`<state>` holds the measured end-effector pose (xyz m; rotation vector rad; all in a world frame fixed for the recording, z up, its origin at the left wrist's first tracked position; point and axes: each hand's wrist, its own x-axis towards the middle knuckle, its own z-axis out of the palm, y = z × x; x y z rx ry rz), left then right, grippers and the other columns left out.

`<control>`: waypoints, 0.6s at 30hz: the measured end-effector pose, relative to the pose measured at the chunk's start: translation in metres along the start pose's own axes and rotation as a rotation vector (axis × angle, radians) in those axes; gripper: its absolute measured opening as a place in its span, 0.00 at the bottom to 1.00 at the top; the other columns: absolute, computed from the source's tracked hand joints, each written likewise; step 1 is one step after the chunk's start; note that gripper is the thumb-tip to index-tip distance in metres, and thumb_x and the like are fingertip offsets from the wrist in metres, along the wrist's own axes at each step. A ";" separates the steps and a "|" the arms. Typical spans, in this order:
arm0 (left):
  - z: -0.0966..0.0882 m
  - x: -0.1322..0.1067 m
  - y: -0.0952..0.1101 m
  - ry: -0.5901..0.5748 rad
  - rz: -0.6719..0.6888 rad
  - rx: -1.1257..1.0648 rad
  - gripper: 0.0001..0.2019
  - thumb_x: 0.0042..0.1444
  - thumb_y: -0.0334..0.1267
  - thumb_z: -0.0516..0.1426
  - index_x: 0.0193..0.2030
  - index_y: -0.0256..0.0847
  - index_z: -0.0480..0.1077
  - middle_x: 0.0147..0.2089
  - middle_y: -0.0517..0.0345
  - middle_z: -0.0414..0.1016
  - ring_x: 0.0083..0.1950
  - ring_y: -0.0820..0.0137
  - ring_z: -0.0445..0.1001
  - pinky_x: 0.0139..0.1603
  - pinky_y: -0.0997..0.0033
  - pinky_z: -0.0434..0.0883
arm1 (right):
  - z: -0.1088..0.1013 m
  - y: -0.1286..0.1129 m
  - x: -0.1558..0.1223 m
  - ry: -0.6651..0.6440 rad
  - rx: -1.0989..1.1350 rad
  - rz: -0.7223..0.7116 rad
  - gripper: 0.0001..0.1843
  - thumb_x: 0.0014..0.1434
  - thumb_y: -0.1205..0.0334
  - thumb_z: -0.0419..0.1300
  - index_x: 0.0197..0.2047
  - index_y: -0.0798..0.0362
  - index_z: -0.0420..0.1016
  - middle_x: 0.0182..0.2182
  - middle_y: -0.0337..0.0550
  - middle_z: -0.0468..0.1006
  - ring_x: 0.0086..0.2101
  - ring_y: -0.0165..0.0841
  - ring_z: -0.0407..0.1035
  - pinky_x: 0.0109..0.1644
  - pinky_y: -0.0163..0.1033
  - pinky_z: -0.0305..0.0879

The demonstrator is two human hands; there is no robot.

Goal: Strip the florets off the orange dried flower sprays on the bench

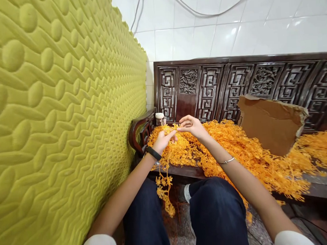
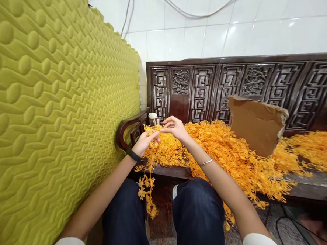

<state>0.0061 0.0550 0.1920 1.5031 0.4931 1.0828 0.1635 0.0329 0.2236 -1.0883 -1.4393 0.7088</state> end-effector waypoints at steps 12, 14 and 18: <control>-0.028 -0.021 -0.044 0.017 -0.231 0.274 0.19 0.48 0.51 0.57 0.18 0.37 0.64 0.15 0.60 0.66 0.20 0.75 0.62 0.27 0.72 0.58 | 0.032 0.059 -0.005 -0.282 -0.040 0.300 0.15 0.34 0.62 0.68 0.26 0.57 0.68 0.19 0.35 0.69 0.23 0.26 0.62 0.29 0.34 0.57; -0.037 -0.024 -0.051 -0.071 -0.248 0.382 0.22 0.50 0.53 0.53 0.15 0.37 0.64 0.16 0.59 0.66 0.21 0.75 0.61 0.28 0.71 0.58 | 0.035 0.066 -0.006 -0.337 -0.096 0.302 0.13 0.36 0.62 0.67 0.25 0.57 0.70 0.18 0.35 0.68 0.23 0.26 0.61 0.28 0.33 0.56; -0.053 -0.021 -0.068 -0.109 -0.271 0.398 0.22 0.50 0.54 0.52 0.17 0.37 0.64 0.16 0.60 0.65 0.21 0.75 0.60 0.27 0.72 0.57 | 0.044 0.081 0.002 -0.309 -0.147 0.309 0.14 0.35 0.60 0.68 0.19 0.57 0.68 0.15 0.33 0.66 0.20 0.25 0.58 0.26 0.33 0.52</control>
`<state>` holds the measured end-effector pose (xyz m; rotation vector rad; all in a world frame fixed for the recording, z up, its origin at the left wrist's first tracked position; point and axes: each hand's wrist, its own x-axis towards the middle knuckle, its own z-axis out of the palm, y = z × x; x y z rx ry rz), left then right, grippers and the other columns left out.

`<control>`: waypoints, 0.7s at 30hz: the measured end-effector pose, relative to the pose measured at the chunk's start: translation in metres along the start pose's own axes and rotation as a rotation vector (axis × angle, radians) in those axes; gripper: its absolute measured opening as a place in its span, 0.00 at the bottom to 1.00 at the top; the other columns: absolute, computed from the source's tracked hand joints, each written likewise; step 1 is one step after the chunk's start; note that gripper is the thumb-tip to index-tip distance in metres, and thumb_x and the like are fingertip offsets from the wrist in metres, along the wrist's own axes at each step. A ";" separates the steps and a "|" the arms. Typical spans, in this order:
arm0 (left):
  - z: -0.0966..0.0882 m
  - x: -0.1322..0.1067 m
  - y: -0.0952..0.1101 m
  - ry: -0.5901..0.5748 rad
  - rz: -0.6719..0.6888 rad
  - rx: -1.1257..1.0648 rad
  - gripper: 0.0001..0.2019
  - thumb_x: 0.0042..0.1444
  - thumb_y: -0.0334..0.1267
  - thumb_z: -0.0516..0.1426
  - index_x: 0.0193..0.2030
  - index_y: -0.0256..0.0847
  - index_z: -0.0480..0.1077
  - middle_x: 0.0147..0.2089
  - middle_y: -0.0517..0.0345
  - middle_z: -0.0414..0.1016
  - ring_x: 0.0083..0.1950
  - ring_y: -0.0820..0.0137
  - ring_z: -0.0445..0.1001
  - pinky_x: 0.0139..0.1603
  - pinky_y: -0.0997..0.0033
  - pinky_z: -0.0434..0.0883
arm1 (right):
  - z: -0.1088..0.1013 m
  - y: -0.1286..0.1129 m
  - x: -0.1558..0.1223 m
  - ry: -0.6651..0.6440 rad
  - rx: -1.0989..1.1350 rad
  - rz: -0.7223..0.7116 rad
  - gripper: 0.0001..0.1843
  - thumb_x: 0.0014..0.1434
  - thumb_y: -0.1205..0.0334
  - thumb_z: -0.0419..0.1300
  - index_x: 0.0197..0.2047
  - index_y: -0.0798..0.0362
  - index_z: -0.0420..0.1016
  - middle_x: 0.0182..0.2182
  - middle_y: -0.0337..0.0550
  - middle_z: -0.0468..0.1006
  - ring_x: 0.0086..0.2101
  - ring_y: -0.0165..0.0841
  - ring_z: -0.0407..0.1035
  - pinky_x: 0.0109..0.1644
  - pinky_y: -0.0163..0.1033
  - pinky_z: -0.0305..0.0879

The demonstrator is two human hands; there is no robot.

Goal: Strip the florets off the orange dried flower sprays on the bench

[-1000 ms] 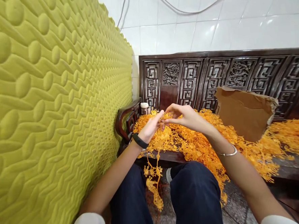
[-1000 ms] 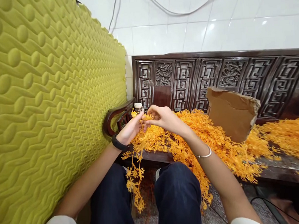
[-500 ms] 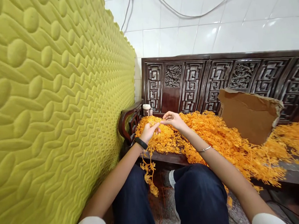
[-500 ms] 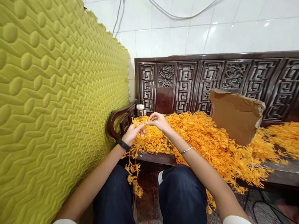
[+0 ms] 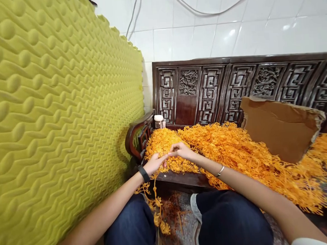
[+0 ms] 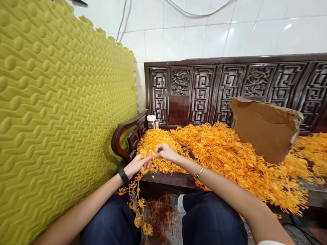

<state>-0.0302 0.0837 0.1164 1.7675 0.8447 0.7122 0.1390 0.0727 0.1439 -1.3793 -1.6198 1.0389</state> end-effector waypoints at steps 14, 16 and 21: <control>0.003 0.009 -0.010 0.121 -0.170 -0.215 0.13 0.49 0.45 0.56 0.26 0.35 0.67 0.12 0.71 0.49 0.16 0.80 0.46 0.20 0.75 0.43 | -0.049 0.024 0.066 0.650 0.275 0.014 0.14 0.43 0.65 0.61 0.18 0.53 0.57 0.14 0.31 0.63 0.16 0.23 0.59 0.22 0.30 0.54; 0.003 0.007 -0.012 0.114 -0.159 -0.224 0.13 0.48 0.45 0.57 0.27 0.35 0.66 0.11 0.72 0.50 0.16 0.80 0.46 0.20 0.75 0.44 | -0.077 0.035 0.077 0.710 0.186 -0.102 0.12 0.42 0.64 0.63 0.21 0.54 0.61 0.16 0.32 0.65 0.17 0.24 0.61 0.24 0.31 0.57; -0.001 0.011 -0.017 0.115 -0.160 -0.200 0.15 0.46 0.48 0.58 0.25 0.37 0.63 0.11 0.70 0.54 0.16 0.80 0.50 0.20 0.75 0.47 | -0.087 0.075 0.097 0.545 -0.099 -0.035 0.12 0.38 0.66 0.66 0.23 0.54 0.64 0.17 0.35 0.68 0.22 0.30 0.66 0.29 0.36 0.63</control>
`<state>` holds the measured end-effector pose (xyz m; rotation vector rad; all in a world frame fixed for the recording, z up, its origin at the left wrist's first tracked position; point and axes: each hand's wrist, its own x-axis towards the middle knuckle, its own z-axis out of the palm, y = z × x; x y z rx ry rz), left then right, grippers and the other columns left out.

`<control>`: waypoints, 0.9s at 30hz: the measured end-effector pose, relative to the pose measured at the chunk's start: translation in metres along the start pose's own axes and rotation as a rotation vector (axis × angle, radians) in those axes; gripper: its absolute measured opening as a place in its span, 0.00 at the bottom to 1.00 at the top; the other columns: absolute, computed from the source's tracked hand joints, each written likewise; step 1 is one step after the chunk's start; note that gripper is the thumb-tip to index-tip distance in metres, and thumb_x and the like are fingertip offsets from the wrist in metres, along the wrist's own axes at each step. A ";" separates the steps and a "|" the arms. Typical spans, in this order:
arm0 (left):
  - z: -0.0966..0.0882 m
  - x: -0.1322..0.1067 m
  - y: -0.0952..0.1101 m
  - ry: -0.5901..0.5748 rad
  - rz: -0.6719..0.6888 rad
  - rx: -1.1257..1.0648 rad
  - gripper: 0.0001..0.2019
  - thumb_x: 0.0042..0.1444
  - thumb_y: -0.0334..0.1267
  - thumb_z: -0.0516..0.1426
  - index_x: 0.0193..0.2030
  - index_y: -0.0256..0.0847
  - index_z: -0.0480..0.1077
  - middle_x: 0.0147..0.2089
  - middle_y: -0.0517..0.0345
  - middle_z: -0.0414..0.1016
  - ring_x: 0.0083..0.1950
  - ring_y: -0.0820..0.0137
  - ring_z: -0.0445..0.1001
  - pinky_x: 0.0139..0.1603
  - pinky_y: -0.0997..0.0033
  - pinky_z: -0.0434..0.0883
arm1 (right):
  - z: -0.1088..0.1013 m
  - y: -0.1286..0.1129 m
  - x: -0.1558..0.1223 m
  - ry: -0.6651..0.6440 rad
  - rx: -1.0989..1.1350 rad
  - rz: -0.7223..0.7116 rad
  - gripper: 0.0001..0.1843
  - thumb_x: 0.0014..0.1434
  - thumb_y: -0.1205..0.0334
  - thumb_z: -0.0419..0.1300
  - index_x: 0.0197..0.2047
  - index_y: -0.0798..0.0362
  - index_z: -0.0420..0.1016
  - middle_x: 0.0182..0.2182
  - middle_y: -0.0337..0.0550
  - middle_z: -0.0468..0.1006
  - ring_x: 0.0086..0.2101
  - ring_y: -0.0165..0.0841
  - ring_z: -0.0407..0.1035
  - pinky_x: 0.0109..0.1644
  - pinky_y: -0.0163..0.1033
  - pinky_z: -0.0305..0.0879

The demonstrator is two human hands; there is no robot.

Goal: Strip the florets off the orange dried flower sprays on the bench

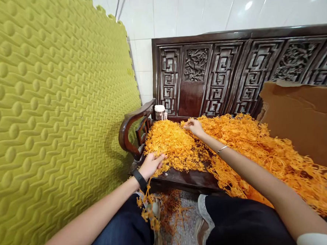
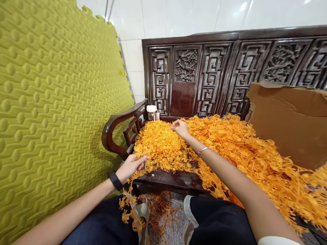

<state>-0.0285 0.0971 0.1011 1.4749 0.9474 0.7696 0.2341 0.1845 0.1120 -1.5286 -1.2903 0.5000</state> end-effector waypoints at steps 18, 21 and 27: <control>-0.003 0.011 -0.003 0.041 0.213 -0.081 0.18 0.48 0.52 0.57 0.30 0.36 0.67 0.20 0.64 0.64 0.23 0.76 0.61 0.26 0.74 0.61 | 0.010 -0.028 -0.064 -0.511 0.260 -0.083 0.18 0.58 0.54 0.56 0.50 0.50 0.72 0.54 0.49 0.68 0.53 0.39 0.64 0.57 0.49 0.61; 0.000 0.010 0.003 0.022 0.246 -0.065 0.18 0.50 0.52 0.56 0.29 0.36 0.66 0.20 0.63 0.65 0.23 0.75 0.62 0.27 0.73 0.62 | 0.013 -0.065 -0.096 -0.669 0.332 -0.096 0.20 0.56 0.55 0.58 0.51 0.50 0.71 0.50 0.47 0.71 0.46 0.34 0.69 0.52 0.43 0.66; 0.011 0.001 0.013 -0.161 0.211 -0.046 0.21 0.51 0.56 0.53 0.31 0.35 0.66 0.15 0.67 0.59 0.18 0.79 0.56 0.22 0.76 0.56 | 0.014 -0.078 -0.107 -0.517 0.361 -0.128 0.12 0.45 0.57 0.66 0.30 0.56 0.74 0.26 0.40 0.75 0.28 0.27 0.68 0.37 0.37 0.67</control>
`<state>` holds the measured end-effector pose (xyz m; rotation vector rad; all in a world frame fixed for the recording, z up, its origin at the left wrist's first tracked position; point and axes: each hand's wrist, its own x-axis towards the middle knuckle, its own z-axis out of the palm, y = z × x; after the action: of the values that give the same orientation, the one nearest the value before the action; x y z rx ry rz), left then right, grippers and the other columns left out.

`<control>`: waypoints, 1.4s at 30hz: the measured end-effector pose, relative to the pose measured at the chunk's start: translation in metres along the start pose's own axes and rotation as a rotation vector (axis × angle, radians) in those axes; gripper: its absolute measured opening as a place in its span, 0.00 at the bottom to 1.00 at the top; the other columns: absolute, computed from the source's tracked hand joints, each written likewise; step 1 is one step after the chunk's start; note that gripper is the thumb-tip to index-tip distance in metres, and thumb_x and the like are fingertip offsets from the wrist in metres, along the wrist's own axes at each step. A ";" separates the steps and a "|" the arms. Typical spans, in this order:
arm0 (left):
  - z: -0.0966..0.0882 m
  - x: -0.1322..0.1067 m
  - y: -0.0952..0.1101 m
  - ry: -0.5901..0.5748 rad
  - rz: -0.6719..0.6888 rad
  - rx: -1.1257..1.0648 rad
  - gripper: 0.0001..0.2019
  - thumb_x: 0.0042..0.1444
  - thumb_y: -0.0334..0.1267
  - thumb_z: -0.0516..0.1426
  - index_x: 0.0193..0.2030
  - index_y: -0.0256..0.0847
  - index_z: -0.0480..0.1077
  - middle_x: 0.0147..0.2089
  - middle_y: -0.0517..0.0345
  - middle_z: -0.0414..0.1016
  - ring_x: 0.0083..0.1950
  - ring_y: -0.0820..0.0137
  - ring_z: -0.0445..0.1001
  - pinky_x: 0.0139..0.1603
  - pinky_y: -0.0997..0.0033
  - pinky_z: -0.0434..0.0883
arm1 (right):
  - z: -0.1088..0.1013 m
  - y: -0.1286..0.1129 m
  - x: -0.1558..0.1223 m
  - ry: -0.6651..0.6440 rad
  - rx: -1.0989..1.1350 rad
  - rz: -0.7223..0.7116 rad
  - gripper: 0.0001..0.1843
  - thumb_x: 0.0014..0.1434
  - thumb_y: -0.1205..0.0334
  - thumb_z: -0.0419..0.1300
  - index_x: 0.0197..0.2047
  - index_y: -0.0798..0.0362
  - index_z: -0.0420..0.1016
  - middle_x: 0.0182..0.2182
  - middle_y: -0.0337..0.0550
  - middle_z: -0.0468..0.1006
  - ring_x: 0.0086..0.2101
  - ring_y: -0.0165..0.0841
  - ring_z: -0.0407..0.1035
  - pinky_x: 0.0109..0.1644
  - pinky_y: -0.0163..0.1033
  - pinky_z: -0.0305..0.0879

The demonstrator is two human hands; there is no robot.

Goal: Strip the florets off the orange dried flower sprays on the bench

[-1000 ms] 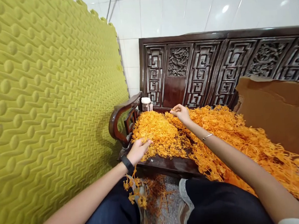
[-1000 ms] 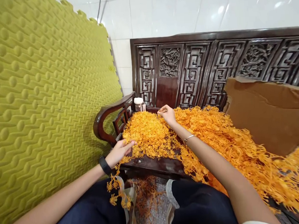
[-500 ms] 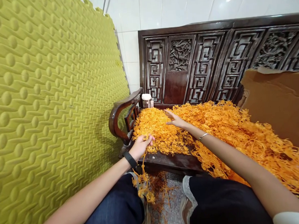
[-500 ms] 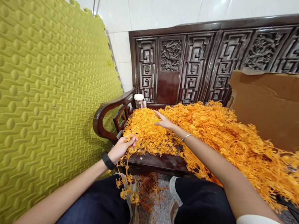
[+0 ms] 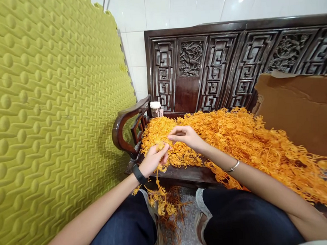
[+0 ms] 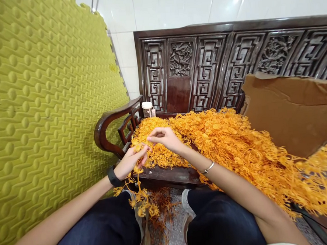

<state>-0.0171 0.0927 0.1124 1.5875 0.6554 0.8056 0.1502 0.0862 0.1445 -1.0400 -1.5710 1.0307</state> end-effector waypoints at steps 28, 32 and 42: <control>-0.016 -0.014 -0.010 0.088 -0.043 0.108 0.24 0.52 0.55 0.52 0.38 0.32 0.69 0.13 0.68 0.58 0.14 0.80 0.53 0.17 0.77 0.50 | -0.038 0.085 0.061 0.606 -0.366 -0.123 0.09 0.48 0.57 0.58 0.27 0.54 0.66 0.29 0.44 0.70 0.31 0.33 0.65 0.40 0.40 0.64; -0.019 -0.016 -0.017 0.174 -0.042 0.127 0.20 0.53 0.50 0.52 0.42 0.34 0.65 0.12 0.73 0.51 0.14 0.79 0.50 0.17 0.77 0.48 | -0.047 0.098 0.069 0.648 -0.390 -0.019 0.10 0.47 0.64 0.57 0.36 0.55 0.68 0.33 0.47 0.71 0.34 0.35 0.66 0.45 0.43 0.64; -0.011 -0.019 -0.015 0.063 0.023 0.380 0.19 0.56 0.49 0.49 0.23 0.37 0.66 0.13 0.67 0.53 0.17 0.77 0.53 0.22 0.75 0.52 | -0.005 0.035 0.016 0.083 0.146 0.245 0.17 0.55 0.51 0.55 0.37 0.57 0.72 0.40 0.52 0.75 0.39 0.35 0.71 0.44 0.41 0.67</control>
<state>-0.0370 0.0875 0.0955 1.9198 0.8764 0.7822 0.1576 0.1123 0.1160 -1.1778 -1.3033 1.2325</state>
